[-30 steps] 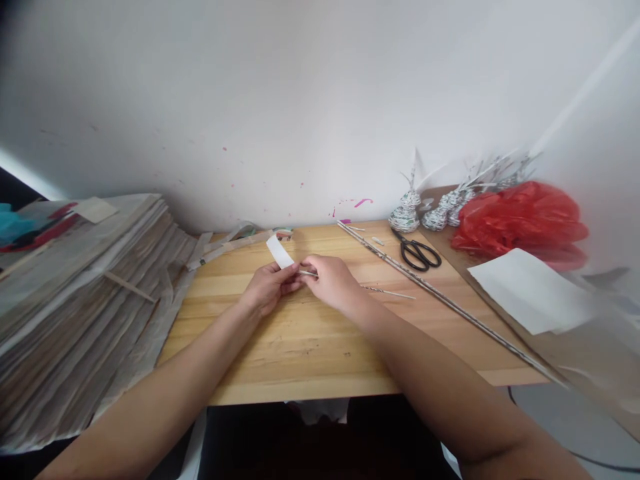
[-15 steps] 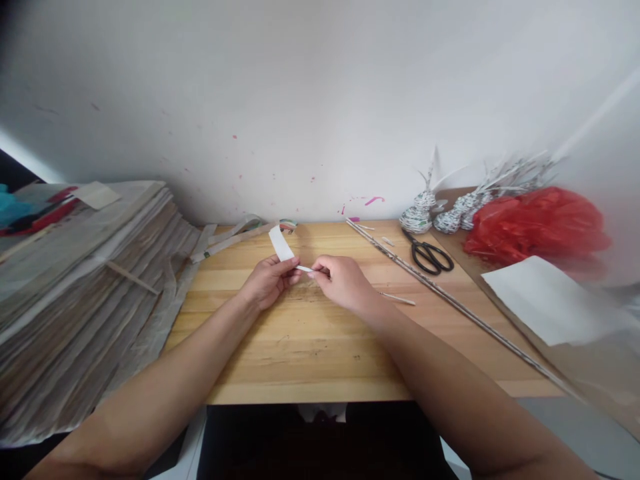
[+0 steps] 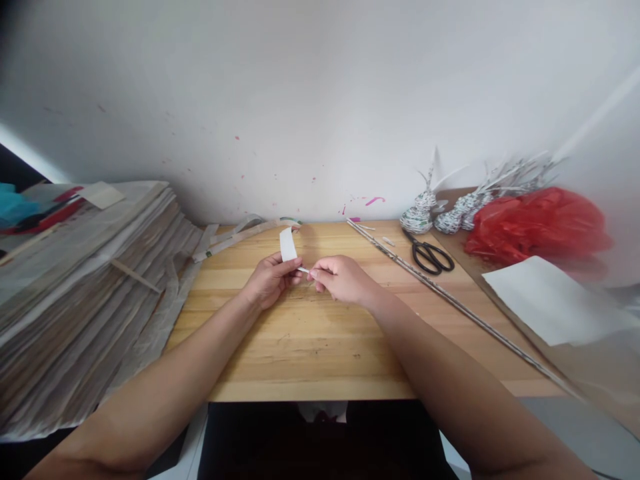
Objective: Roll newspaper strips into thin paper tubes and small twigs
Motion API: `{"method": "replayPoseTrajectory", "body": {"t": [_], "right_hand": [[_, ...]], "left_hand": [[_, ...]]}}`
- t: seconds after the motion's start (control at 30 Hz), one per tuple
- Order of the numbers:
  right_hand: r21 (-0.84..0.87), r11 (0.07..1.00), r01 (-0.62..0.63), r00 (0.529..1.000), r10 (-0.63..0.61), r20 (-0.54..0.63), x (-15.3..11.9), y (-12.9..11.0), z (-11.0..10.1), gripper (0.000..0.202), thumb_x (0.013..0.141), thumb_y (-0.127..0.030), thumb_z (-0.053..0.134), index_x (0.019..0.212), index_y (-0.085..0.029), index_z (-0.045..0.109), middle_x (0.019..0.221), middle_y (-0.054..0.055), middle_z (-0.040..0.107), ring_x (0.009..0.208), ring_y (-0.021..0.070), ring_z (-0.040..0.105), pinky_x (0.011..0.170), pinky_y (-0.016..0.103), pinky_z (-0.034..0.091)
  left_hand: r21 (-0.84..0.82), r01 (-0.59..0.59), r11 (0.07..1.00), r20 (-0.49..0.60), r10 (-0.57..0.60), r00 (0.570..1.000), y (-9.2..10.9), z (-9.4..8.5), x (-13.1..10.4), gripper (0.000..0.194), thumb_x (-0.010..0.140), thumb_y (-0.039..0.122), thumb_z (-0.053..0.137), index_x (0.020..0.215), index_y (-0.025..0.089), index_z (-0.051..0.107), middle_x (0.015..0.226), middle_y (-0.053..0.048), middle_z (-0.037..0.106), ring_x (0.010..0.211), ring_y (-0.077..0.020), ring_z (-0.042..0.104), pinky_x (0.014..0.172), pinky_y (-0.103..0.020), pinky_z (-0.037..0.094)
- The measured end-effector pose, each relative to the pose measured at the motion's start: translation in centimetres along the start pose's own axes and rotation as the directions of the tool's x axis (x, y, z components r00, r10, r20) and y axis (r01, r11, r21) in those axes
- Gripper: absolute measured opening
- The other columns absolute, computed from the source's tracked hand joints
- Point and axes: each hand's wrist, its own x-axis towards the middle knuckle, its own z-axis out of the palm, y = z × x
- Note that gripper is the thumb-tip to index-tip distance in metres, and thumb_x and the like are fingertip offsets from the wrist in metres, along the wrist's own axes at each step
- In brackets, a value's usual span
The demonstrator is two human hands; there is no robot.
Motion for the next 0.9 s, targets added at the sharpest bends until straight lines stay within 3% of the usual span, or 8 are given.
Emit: {"method": "replayPoseTrajectory", "body": {"t": [0.2,0.37,0.5,0.6,0.67,0.77,0.9], "right_hand": [[0.177,0.978,-0.109,0.991,0.093,0.099,-0.2,-0.6,-0.3,0.032,0.092,-0.039,0.046,0.092,-0.014,0.066,0.068,0.0,0.058,0.039,0.0048,0.041,0.039,0.021,0.029],[0.185,0.977,-0.106,0.993,0.092,0.079,-0.1,-0.5,-0.3,0.035,0.091,-0.043,0.047,0.095,-0.014,0.067,0.067,0.0,0.057,0.041,0.0054,0.041,0.04,0.021,0.029],[-0.023,0.999,0.049,0.998,-0.05,-0.042,0.0,0.2,-0.1,0.03,0.089,-0.042,0.051,0.097,-0.018,0.067,0.07,0.0,0.063,0.047,0.0086,0.047,0.047,0.023,0.034],[-0.325,0.918,0.228,0.938,-0.296,-0.178,-0.1,0.2,0.0,0.018,0.087,-0.031,0.057,0.097,-0.02,0.067,0.078,0.001,0.067,0.062,0.0118,0.055,0.059,0.025,0.036],[-0.453,0.842,0.294,0.904,-0.399,-0.155,-0.1,0.1,0.0,0.017,0.09,-0.027,0.053,0.096,-0.019,0.067,0.082,0.003,0.069,0.07,0.0137,0.057,0.065,0.026,0.036],[-0.499,0.808,0.313,0.902,-0.418,-0.111,-0.3,-0.1,-0.2,0.024,0.094,-0.027,0.045,0.093,-0.019,0.067,0.08,0.004,0.068,0.071,0.0143,0.057,0.065,0.026,0.034],[-0.434,0.864,0.253,0.93,-0.342,-0.139,-0.4,-0.1,-0.4,0.026,0.094,-0.03,0.045,0.086,-0.02,0.068,0.069,0.0,0.064,0.059,0.0113,0.05,0.06,0.025,0.031]], "left_hand": [[0.036,-0.054,0.998,0.013,0.054,0.998,0.2,0.4,-0.3,0.033,0.064,0.033,0.081,0.081,0.011,0.062,0.068,-0.003,0.067,0.058,-0.011,0.062,0.054,-0.02,0.049],[0.009,-0.041,0.999,0.028,0.041,0.999,0.1,0.6,-0.4,0.035,0.058,0.027,0.085,0.081,0.011,0.064,0.067,-0.002,0.068,0.061,-0.0117,0.064,0.061,-0.022,0.05],[0.002,-0.031,1.0,-0.015,0.031,0.999,0.1,0.5,-0.3,0.033,0.054,0.026,0.086,0.076,0.01,0.067,0.067,-0.003,0.068,0.062,-0.011,0.064,0.062,-0.021,0.05],[-0.029,-0.022,0.999,-0.106,0.019,0.994,0.4,0.4,0.0,0.033,0.051,0.025,0.087,0.073,0.01,0.068,0.065,-0.001,0.067,0.057,-0.0079,0.061,0.059,-0.019,0.05],[-0.046,-0.009,0.999,-0.125,0.003,0.992,0.6,0.3,0.0,0.034,0.048,0.024,0.088,0.072,0.009,0.069,0.064,-0.001,0.066,0.056,-0.0073,0.06,0.058,-0.018,0.05],[-0.055,0.008,0.998,-0.11,-0.014,0.994,0.8,0.1,0.1,0.034,0.048,0.024,0.088,0.071,0.009,0.069,0.064,-0.002,0.066,0.056,-0.0072,0.06,0.057,-0.017,0.05],[-0.039,0.014,0.999,-0.06,-0.016,0.998,0.7,0.0,0.0,0.031,0.053,0.024,0.087,0.073,0.009,0.07,0.065,-0.002,0.065,0.057,-0.0068,0.059,0.058,-0.018,0.05]]}}
